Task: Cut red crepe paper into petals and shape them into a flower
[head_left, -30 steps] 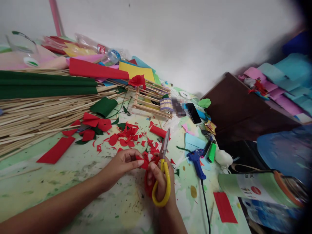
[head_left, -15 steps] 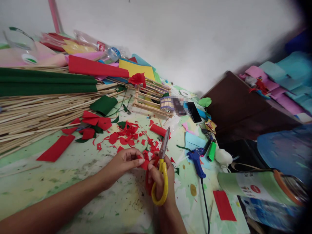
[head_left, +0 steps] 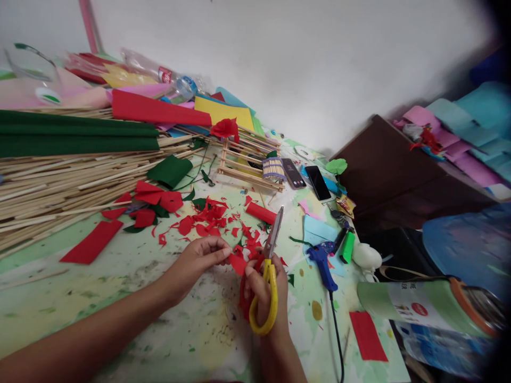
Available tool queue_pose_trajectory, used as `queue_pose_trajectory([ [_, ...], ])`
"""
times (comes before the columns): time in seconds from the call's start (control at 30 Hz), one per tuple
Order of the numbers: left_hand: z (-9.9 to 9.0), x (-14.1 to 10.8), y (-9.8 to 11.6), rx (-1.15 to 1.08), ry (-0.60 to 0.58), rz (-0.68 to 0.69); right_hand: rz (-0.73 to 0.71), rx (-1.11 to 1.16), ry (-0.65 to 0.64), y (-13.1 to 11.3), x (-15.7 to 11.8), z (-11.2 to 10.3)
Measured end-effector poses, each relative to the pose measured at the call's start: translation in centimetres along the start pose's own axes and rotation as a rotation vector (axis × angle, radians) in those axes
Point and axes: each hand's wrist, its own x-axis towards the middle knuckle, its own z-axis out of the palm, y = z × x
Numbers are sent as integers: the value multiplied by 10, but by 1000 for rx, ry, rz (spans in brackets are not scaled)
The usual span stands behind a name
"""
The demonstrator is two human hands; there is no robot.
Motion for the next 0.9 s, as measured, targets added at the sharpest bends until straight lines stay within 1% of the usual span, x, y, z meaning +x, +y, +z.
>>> queue_pose_trajectory([
  [0.13,0,1,0,-7,-12,1,-12,17,14,1,2,0],
  [0.23,-1,1,1,3,-26,6,14,13,44,-3,1,1],
  [0.33,0,1,2,29,-57,-9,31,4,59,-6,0,1],
  [0.5,1,-1,4,48,-84,-46,14,26,58,-7,0,0],
  [0.73,3,-4,8,145,-187,-60,16,50,93,-7,-1,1],
  [0.9,3,-2,8,161,-147,-39,30,-5,55,-6,0,-1],
])
